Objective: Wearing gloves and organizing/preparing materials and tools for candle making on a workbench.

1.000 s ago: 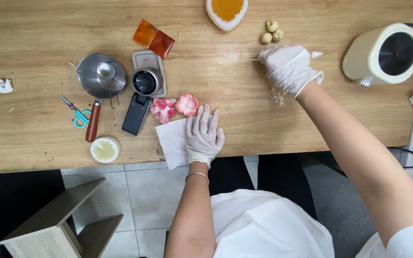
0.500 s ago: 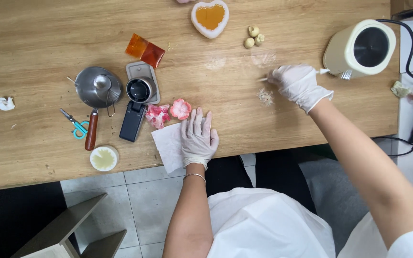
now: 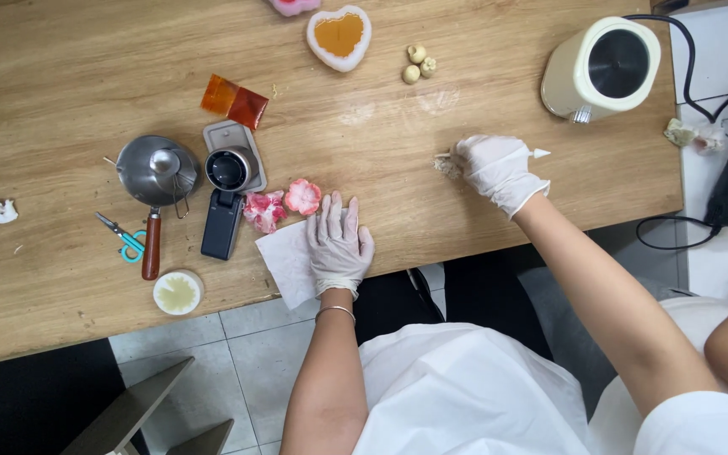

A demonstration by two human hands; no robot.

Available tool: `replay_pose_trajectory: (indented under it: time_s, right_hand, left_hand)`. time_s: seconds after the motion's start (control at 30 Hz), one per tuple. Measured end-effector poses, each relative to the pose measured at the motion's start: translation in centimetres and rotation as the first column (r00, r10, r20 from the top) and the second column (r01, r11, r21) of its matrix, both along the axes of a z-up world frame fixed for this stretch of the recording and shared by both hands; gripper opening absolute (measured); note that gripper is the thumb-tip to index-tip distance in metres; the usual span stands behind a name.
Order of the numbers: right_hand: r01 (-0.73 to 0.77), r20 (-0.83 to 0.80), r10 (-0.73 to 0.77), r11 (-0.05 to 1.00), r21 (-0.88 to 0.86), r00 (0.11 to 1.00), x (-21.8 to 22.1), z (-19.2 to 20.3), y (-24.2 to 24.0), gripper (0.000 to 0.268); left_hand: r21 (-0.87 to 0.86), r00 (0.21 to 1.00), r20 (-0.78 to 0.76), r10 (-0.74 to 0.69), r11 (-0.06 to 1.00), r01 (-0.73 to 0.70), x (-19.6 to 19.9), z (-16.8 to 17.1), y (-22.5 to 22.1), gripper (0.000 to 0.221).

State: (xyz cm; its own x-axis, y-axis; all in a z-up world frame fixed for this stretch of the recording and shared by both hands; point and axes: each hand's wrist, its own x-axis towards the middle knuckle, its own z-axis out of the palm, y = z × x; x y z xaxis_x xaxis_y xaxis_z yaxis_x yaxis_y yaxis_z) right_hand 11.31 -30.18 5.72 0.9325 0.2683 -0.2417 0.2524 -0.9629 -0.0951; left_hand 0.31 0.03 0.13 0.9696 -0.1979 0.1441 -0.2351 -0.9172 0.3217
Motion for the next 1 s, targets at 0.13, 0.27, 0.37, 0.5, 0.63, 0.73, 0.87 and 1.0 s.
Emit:
replay_pose_trajectory:
  time_s: [0.13, 0.27, 0.37, 0.5, 0.63, 0.73, 0.87, 1.0]
  right_hand:
    - [0.254, 0.121, -0.259, 0.966, 0.049, 0.958, -0.7, -0.6, -2.7, 0.022]
    - [0.528, 0.020, -0.528, 0.849, 0.007, 0.849, -2.6, -1.1, -3.1, 0.023]
    - [0.524, -0.018, -0.524, 0.851, 0.033, 0.851, -3.8, -2.4, -1.6, 0.022]
    - [0.549, -0.142, -0.540, 0.836, 0.027, 0.830, -3.4, -1.1, 1.8, 0.019]
    - [0.706, -0.269, -0.653, 0.672, 0.226, 0.708, -3.2, -0.9, 1.4, 0.021]
    - [0.759, -0.141, -0.749, 0.614, 0.216, 0.647, -3.5, 1.1, 0.0, 0.038]
    - [0.903, -0.418, -0.813, 0.427, 0.045, 0.406, -4.1, 2.4, -1.6, 0.043]
    - [0.942, -0.521, -0.786, 0.299, 0.153, 0.333, -5.6, 1.0, -0.5, 0.038]
  left_hand:
    - [-0.004, 1.000, 0.010, -0.002, 1.000, 0.002, -0.3, -0.1, 0.1, 0.059]
    - [0.002, 1.000, -0.009, -0.004, 1.000, 0.004, 0.1, -0.1, -0.1, 0.059]
    - [-0.008, 1.000, -0.002, -0.001, 1.000, 0.001, 0.0, -0.1, 0.0, 0.059]
    - [-0.022, 1.000, 0.018, 0.001, 1.000, -0.001, -0.1, 0.0, -0.1, 0.057]
    - [-0.026, 1.000, 0.005, -0.007, 1.000, 0.007, 0.1, -0.1, 0.0, 0.058]
    - [-0.019, 1.000, 0.005, -0.009, 1.000, 0.009, -0.1, 0.1, 0.1, 0.058]
    - [-0.028, 1.000, 0.022, -0.008, 1.000, 0.008, 0.1, 0.1, -0.1, 0.057]
    - [-0.030, 1.000, 0.016, -0.011, 0.999, 0.011, 0.0, -0.1, 0.0, 0.059]
